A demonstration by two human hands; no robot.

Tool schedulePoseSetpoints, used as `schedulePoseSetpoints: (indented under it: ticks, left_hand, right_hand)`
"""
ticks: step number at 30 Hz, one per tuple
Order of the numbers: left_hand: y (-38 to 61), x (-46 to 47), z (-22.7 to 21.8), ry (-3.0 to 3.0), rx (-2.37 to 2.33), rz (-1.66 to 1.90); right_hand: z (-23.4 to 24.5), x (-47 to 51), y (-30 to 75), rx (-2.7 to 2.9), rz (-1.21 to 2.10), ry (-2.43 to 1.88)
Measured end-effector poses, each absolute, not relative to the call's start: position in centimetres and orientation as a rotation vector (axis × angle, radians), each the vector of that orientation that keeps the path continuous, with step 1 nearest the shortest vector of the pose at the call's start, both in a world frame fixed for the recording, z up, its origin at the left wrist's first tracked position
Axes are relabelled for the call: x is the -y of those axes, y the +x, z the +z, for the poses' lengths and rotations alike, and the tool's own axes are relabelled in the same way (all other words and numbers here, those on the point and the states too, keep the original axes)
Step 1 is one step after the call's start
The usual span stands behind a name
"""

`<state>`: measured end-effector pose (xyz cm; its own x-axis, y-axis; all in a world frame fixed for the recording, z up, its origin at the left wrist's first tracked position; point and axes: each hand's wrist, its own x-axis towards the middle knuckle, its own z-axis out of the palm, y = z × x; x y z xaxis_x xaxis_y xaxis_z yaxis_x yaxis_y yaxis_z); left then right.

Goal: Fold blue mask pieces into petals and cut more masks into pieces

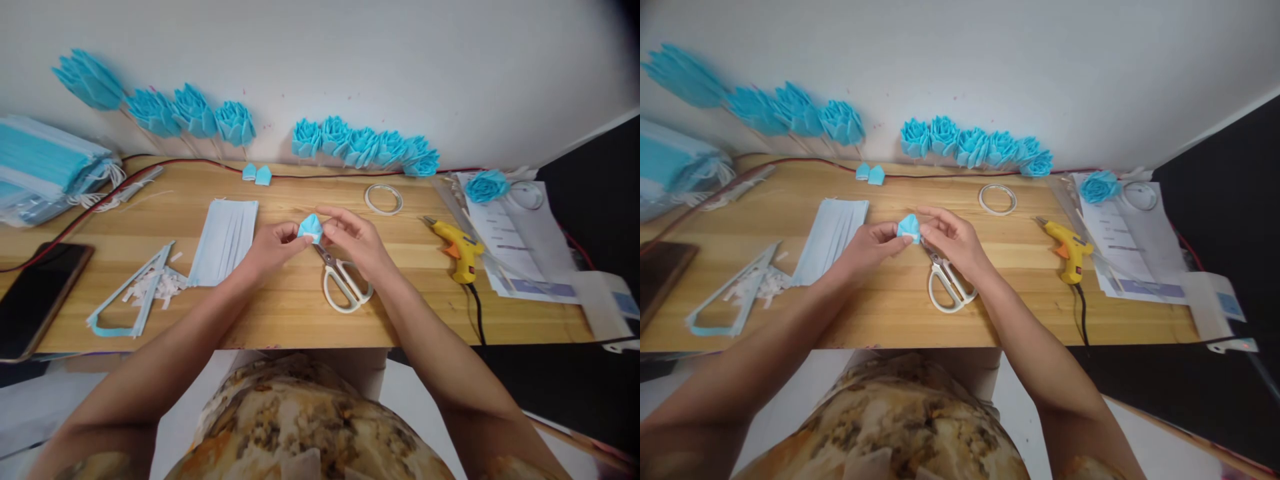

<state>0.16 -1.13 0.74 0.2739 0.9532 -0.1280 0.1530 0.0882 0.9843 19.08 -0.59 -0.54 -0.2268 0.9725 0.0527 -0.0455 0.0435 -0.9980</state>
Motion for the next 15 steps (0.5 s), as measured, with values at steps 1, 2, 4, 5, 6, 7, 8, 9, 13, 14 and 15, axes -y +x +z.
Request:
schedulePoseSetpoints:
  ticks: [1,2,4,5,6,7,8,9,13,14,15]
  left_hand:
    - [0.2,1.1,0.8,1.341,-1.139,0.860]
    - [0.2,1.1,0.9,1.335,-1.133,0.871]
    - [0.1,1.0,0.9,1.333,-1.126,0.891]
    - [0.1,0.9,0.9,1.338,-1.131,0.902]
    - [0.0,0.8,0.9,1.339,-1.141,0.916]
    - [-0.1,0.7,0.8,1.335,-1.153,0.936]
    - [-0.3,0.6,0.7,1.322,-1.167,0.967]
    - [-0.5,0.4,0.6,1.299,-1.181,1.012]
    - [-1.2,-0.1,0.3,1.145,-1.187,1.207]
    - [-1.2,-0.2,0.3,1.118,-1.180,1.232]
    - [-1.3,-0.3,0.3,1.098,-1.168,1.249]
  right_hand:
    - [-0.6,0.6,19.1,1.393,1.367,-1.008]
    - [-0.7,0.6,19.0,1.412,1.373,-0.995]
    - [-0.9,0.6,18.9,1.431,1.366,-0.990]
    - [-1.0,0.5,18.9,1.438,1.353,-0.995]
    - [-1.0,0.5,18.8,1.448,1.335,-1.000]
    - [-1.1,0.4,18.9,1.457,1.313,-1.007]
    - [-1.1,0.4,18.9,1.462,1.282,-1.020]
    - [-1.2,0.3,19.0,1.465,1.241,-1.042]
    - [-1.6,-0.1,19.6,1.549,0.935,-1.239]
    - [-1.8,-0.1,19.6,1.609,0.844,-1.290]
    - [-1.9,-0.1,19.7,1.679,0.760,-1.331]
